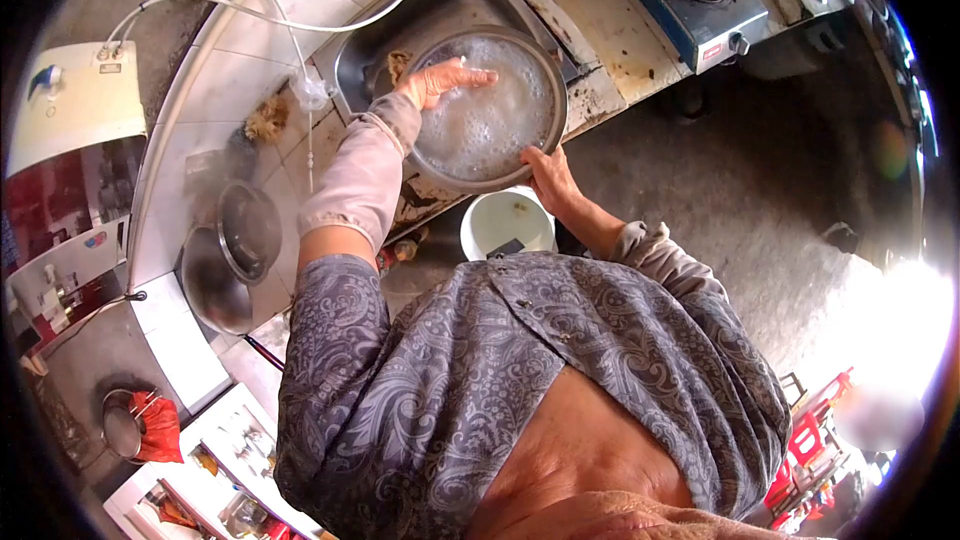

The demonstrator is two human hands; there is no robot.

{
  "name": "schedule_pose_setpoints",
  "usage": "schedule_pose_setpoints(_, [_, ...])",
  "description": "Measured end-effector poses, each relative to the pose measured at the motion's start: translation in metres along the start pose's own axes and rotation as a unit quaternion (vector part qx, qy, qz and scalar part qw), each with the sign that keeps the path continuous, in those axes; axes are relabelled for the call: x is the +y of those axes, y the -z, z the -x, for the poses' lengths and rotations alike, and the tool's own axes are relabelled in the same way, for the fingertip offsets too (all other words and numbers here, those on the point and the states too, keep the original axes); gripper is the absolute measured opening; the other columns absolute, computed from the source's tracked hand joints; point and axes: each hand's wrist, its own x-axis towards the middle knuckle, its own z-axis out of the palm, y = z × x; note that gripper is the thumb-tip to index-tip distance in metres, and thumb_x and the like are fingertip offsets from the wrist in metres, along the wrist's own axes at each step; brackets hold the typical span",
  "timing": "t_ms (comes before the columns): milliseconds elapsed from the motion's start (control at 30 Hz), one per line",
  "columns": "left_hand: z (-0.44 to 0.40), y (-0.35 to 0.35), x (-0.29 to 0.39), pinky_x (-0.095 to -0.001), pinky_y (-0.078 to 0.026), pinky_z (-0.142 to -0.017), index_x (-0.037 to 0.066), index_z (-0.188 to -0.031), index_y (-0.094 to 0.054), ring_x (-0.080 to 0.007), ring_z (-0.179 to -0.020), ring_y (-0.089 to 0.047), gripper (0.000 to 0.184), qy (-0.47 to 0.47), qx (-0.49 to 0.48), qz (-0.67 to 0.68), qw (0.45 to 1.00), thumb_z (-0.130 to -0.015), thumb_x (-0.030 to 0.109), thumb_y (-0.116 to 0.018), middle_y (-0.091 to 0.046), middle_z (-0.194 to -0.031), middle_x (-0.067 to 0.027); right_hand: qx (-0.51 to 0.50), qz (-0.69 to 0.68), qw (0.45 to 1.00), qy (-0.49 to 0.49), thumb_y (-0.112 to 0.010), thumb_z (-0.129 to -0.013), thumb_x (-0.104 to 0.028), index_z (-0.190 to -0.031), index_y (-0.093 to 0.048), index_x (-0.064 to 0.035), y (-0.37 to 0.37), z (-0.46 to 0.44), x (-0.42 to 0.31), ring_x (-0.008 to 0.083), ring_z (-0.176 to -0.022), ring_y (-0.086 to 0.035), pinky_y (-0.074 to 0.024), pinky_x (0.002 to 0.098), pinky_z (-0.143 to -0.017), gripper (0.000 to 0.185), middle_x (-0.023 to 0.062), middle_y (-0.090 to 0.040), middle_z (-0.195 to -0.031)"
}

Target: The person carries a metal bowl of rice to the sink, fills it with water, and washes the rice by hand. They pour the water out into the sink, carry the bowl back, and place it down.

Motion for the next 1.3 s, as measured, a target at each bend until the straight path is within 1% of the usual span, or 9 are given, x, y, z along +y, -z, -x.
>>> schedule_pose_setpoints(67, [0.017, -0.015, 0.004, -0.0291, -0.032, -0.093, -0.003, -0.121, -0.037, -0.0168, -0.107, -0.044, 0.077, 0.007, -0.032, 0.084, 0.996, -0.061, 0.022, -0.078, -0.050, -0.113, -0.0096, 0.026, -0.086, 0.989, -0.118, -0.048, -0.070, -0.004, -0.114, -0.038, 0.0021, 0.001, -0.010, 0.010, 0.0193, -0.069, -0.045, -0.0397, 0.0338, -0.062, 0.046, 0.0107, -0.048, -0.085])
schedule_pose_setpoints(200, [0.043, -0.031, 0.008, -0.0309, -0.048, -0.078, -0.001, -0.109, -0.046, -0.0167, -0.086, -0.058, 0.047, -0.057, -0.083, 0.168, 0.981, -0.069, 0.005, -0.069, -0.060, -0.092, -0.0064, -0.024, 0.110, 0.986, 0.125, -0.048, -0.071, -0.006, -0.112, -0.038, 0.0008, 0.007, -0.004, 0.021, 0.0175, -0.065, -0.044, -0.0379, 0.0321, -0.054, 0.043, 0.0091, -0.046, -0.079])
schedule_pose_setpoints(300, [0.056, -0.032, 0.008, -0.0283, -0.050, -0.067, 0.004, -0.109, -0.049, -0.0142, -0.081, -0.059, 0.045, -0.033, -0.060, 0.173, 0.982, -0.069, 0.009, -0.070, -0.060, -0.094, -0.0045, -0.009, 0.084, 0.996, 0.017, -0.048, -0.071, -0.006, -0.112, -0.037, -0.0001, 0.005, -0.002, 0.004, 0.0167, -0.065, -0.044, -0.0370, 0.0304, -0.049, 0.042, 0.0088, -0.045, -0.077])
schedule_pose_setpoints(367, [0.053, -0.030, 0.001, -0.0265, -0.048, -0.057, 0.007, -0.100, -0.057, -0.0121, -0.072, -0.060, 0.026, -0.067, -0.042, 0.114, 0.990, -0.077, 0.019, -0.063, -0.062, -0.089, -0.0040, 0.020, -0.047, 0.988, -0.143, -0.048, -0.072, -0.006, -0.112, -0.036, -0.0008, -0.002, 0.000, -0.013, 0.0165, -0.065, -0.045, -0.0372, 0.0296, -0.047, 0.043, 0.0093, -0.044, -0.079])
schedule_pose_setpoints(467, [0.074, -0.049, 0.016, -0.0250, -0.046, -0.056, 0.006, -0.097, -0.059, -0.0105, -0.068, -0.058, 0.039, -0.052, 0.133, -0.049, 0.989, -0.085, 0.041, -0.048, -0.063, -0.086, -0.0046, 0.029, -0.085, 0.989, -0.119, -0.049, -0.072, -0.006, -0.114, -0.035, -0.0011, -0.009, 0.004, -0.018, 0.0189, -0.068, -0.047, -0.0427, 0.0309, -0.051, 0.044, 0.0102, -0.045, -0.085])
schedule_pose_setpoints(667, [0.073, -0.040, 0.005, -0.0278, -0.046, -0.069, 0.003, -0.089, -0.063, -0.0157, -0.078, -0.059, 0.034, -0.158, 0.069, -0.223, 0.959, -0.084, 0.034, -0.050, -0.064, -0.087, -0.0064, 0.009, -0.091, 0.990, -0.107, -0.048, -0.073, -0.006, -0.117, -0.032, 0.0002, -0.004, 0.000, -0.009, 0.0230, -0.076, -0.053, -0.0499, 0.0347, -0.059, 0.047, 0.0147, -0.048, -0.093])
schedule_pose_setpoints(733, [0.113, -0.066, 0.046, -0.0277, -0.045, -0.081, 0.007, -0.091, -0.064, -0.0179, -0.091, -0.057, 0.018, -0.236, 0.019, -0.456, 0.858, -0.080, 0.018, -0.054, -0.062, -0.096, -0.0082, 0.006, -0.105, 0.989, -0.100, -0.047, -0.073, -0.006, -0.118, -0.031, 0.0006, -0.006, 0.002, -0.012, 0.0243, -0.080, -0.054, -0.0516, 0.0357, -0.061, 0.048, 0.0161, -0.048, -0.096])
schedule_pose_setpoints(967, [0.063, -0.102, 0.015, -0.0339, -0.036, -0.096, 0.007, -0.093, -0.063, -0.0250, -0.111, -0.045, 0.023, -0.499, 0.001, -0.646, 0.577, -0.072, 0.007, -0.054, -0.056, -0.108, -0.0106, -0.001, -0.150, 0.985, -0.080, -0.047, -0.073, -0.004, -0.119, -0.030, 0.0001, -0.007, 0.001, -0.008, 0.0246, -0.083, -0.055, -0.0519, 0.0359, -0.062, 0.049, 0.0146, -0.049, -0.097])
schedule_pose_setpoints(1300, [0.054, -0.103, 0.015, -0.0526, -0.032, -0.091, 0.007, -0.099, -0.059, -0.0312, -0.113, -0.039, 0.031, -0.232, 0.023, -0.746, 0.624, -0.072, 0.021, -0.054, -0.049, -0.107, -0.0124, 0.023, -0.134, 0.984, -0.114, -0.046, -0.072, -0.001, -0.117, -0.033, -0.0021, -0.007, -0.003, -0.007, 0.0199, -0.075, -0.049, -0.0462, 0.0333, -0.060, 0.047, 0.0092, -0.048, -0.090])
